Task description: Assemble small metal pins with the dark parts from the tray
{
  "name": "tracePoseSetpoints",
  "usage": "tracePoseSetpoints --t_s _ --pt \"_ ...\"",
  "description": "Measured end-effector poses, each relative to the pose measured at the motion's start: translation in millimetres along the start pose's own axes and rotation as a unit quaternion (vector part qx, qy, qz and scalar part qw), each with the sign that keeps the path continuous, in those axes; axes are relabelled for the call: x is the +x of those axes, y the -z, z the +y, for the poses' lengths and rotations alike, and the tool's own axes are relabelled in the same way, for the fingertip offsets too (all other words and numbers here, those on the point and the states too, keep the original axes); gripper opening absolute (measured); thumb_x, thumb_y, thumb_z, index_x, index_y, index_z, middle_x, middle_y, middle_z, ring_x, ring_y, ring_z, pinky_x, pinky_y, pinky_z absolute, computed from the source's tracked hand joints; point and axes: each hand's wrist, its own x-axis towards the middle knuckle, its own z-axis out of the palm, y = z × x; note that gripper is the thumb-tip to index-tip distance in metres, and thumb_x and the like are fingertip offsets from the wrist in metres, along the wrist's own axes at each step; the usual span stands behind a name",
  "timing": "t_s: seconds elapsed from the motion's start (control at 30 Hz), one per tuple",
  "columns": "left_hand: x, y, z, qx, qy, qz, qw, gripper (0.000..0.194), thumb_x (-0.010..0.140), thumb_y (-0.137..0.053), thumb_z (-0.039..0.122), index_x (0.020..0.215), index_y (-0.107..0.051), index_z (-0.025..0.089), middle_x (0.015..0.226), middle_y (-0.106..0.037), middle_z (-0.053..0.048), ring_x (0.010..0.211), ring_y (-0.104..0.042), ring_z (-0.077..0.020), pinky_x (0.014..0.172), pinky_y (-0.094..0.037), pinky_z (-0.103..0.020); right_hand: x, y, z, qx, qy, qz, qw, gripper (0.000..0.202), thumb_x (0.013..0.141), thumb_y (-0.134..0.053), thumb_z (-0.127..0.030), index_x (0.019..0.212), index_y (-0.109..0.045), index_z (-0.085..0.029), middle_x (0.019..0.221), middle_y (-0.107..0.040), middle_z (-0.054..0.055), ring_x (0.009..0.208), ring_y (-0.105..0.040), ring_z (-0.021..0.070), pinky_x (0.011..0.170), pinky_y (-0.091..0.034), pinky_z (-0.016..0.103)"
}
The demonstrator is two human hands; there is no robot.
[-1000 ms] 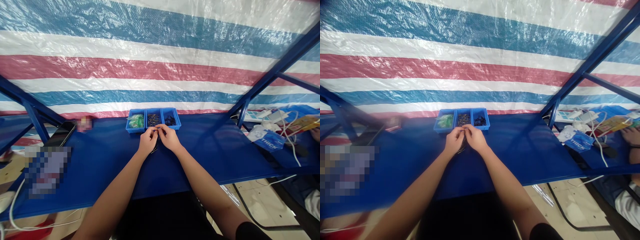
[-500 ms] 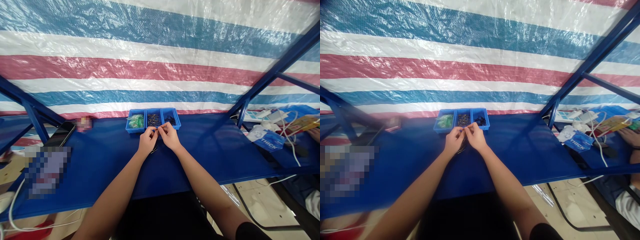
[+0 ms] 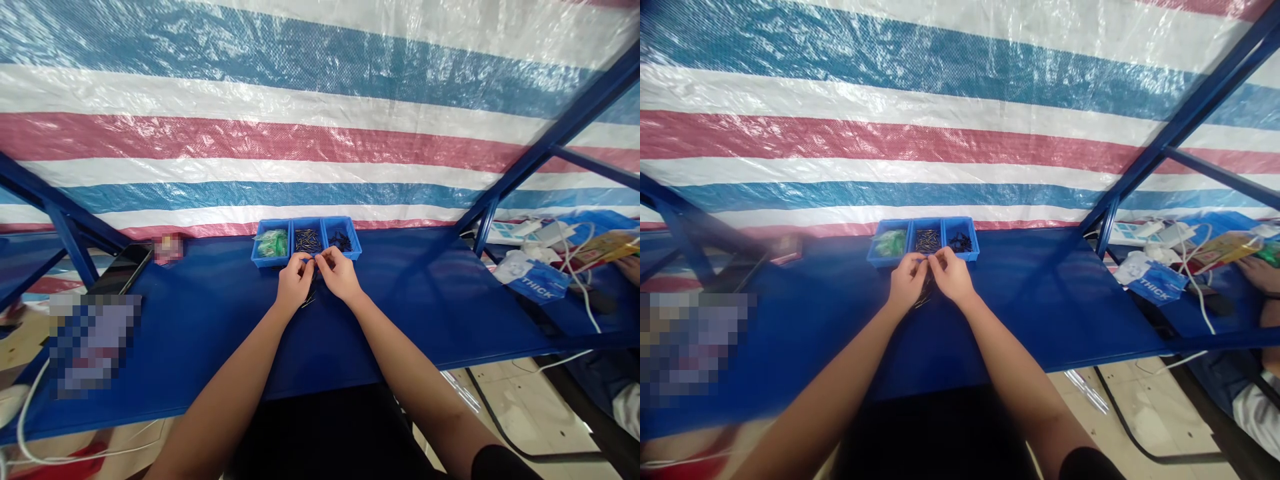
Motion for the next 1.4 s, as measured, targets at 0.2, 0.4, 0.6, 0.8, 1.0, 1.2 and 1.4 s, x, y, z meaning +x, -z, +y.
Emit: tracePoseSetpoints --t_s 0.2,0.4,0.6,0.8,1.0,1.2,1.4 --pt "-0.4 0.8 0.8 0.004 0.001 -0.002 1.0 0.019 0.093 -0.054 0.036 0.104 -0.059 0.022 0.057 -0.053 0.006 0.051 -0.05 -0.0098 0.058 -0.039 -0.022 -0.3 -0.4 -0.4 -0.005 0.005 -0.002 1.0 0.025 0.092 -0.052 -0.047 0.088 -0.055 -0.023 0.077 -0.066 0.001 0.068 -0.063 0.0158 0.064 -0.049 0.028" --pt "-0.3 1.6 2.9 0.009 0.008 -0.009 1.0 0.018 0.094 -0.052 0.036 0.101 -0.059 0.021 0.057 -0.054 0.006 0.051 -0.05 -0.0099 0.057 -0.039 -0.022 0.1 -0.5 -0.9 -0.001 0.014 -0.005 1.0 0.022 0.092 -0.053 -0.043 0.092 -0.058 -0.022 0.081 -0.068 0.002 0.071 -0.064 0.0161 0.066 -0.05 0.028" --pt "-0.6 1.7 2.0 0.016 0.013 -0.009 1.0 0.02 0.094 -0.051 0.038 0.101 -0.059 0.021 0.06 -0.058 0.004 0.053 -0.053 -0.011 0.057 -0.039 -0.023 0.6 -1.2 -0.1 0.0 0.022 -0.007 1.0 0.019 0.092 -0.052 -0.04 0.097 -0.059 -0.023 0.083 -0.069 0.001 0.074 -0.066 0.0161 0.068 -0.051 0.029" --pt "-0.7 0.6 0.5 0.018 0.006 -0.002 1.0 0.025 0.095 -0.048 0.042 0.099 -0.061 0.021 0.068 -0.064 0.002 0.06 -0.058 -0.0123 0.061 -0.042 -0.023 1.0 -1.0 1.8 -0.004 0.022 -0.009 1.0 0.02 0.092 -0.053 -0.04 0.102 -0.06 -0.024 0.085 -0.07 0.002 0.075 -0.067 0.0173 0.069 -0.052 0.03" --pt "-0.7 1.0 0.7 0.024 -0.003 -0.004 1.0 0.027 0.096 -0.046 0.042 0.096 -0.061 0.02 0.073 -0.065 0.0 0.064 -0.059 -0.0126 0.063 -0.043 -0.023 0.2 0.0 1.8 -0.007 0.029 -0.014 0.999 0.023 0.092 -0.052 -0.037 0.11 -0.059 -0.024 0.084 -0.07 0.001 0.073 -0.066 0.0162 0.068 -0.051 0.029" --pt "-0.7 0.7 0.4 0.023 0.0 -0.01 1.0 0.027 0.096 -0.045 0.042 0.095 -0.061 0.02 0.073 -0.066 0.0 0.065 -0.06 -0.0129 0.064 -0.043 -0.023 0.4 -0.4 2.1 -0.009 0.036 -0.013 0.999 0.026 0.092 -0.052 -0.037 0.113 -0.059 -0.023 0.085 -0.069 0.001 0.072 -0.065 0.0157 0.07 -0.052 0.029" --pt "-0.8 1.2 1.6 0.021 0.005 -0.011 1.0 0.028 0.096 -0.045 0.042 0.095 -0.062 0.02 0.073 -0.066 0.0 0.065 -0.06 -0.0129 0.064 -0.044 -0.024 0.1 -0.4 1.2 -0.01 0.028 -0.015 0.999 0.023 0.092 -0.051 -0.038 0.108 -0.06 -0.024 0.083 -0.069 0.001 0.071 -0.065 0.0158 0.068 -0.051 0.029"
